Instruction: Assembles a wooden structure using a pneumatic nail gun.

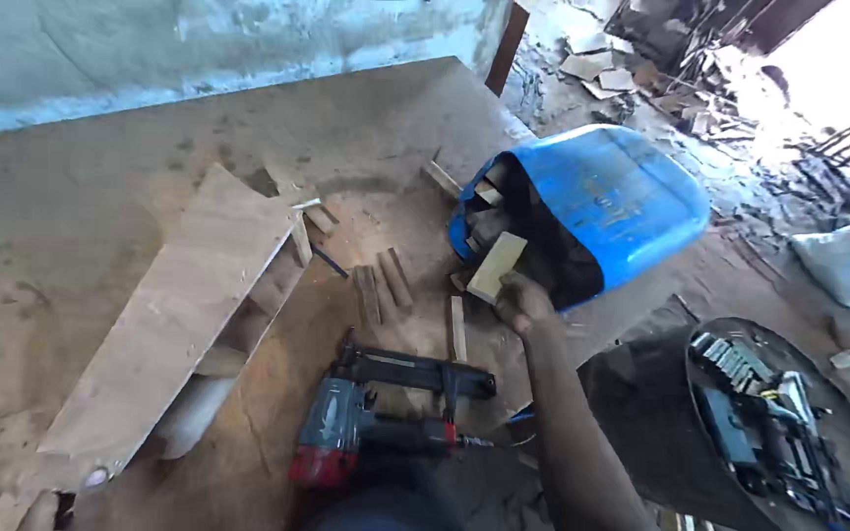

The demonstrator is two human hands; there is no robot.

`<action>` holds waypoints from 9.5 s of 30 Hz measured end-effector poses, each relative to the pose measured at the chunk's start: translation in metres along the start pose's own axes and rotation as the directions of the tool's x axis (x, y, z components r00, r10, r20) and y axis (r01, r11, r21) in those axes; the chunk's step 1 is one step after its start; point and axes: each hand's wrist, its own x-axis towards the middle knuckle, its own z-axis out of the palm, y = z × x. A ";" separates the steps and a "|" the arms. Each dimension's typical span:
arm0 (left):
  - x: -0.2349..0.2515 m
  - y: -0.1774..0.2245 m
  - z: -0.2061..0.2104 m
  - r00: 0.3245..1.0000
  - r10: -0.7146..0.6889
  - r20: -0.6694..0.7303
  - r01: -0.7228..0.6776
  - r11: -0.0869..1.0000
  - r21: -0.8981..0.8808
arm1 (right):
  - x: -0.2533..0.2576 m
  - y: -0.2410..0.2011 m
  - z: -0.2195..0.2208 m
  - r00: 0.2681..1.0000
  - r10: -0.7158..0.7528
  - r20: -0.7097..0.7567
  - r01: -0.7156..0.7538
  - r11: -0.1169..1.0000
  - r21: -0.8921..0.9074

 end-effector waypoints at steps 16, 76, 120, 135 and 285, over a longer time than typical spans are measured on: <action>-0.053 -0.058 0.014 0.995 -0.071 0.064 0.087 0.945 -0.317 | -0.167 0.052 0.153 0.666 -0.071 0.742 0.000 0.995 0.096; 0.006 -0.044 0.091 0.948 -0.045 -0.315 -0.235 0.568 -0.789 | -0.197 0.231 0.363 -0.226 0.270 0.936 0.928 0.352 0.123; 0.041 -0.047 0.080 0.871 0.134 -0.473 -0.340 0.858 -0.384 | -0.224 0.244 0.362 0.068 0.331 0.941 0.993 -0.113 -0.032; 0.033 -0.033 0.053 0.930 -0.277 -0.243 0.084 0.802 -0.591 | -0.219 0.190 0.320 -0.053 0.262 0.963 0.999 0.012 0.052; 0.033 -0.088 0.038 0.694 0.603 0.393 -0.716 0.635 0.289 | -0.207 0.152 0.112 0.674 0.409 0.615 0.679 -0.016 -0.734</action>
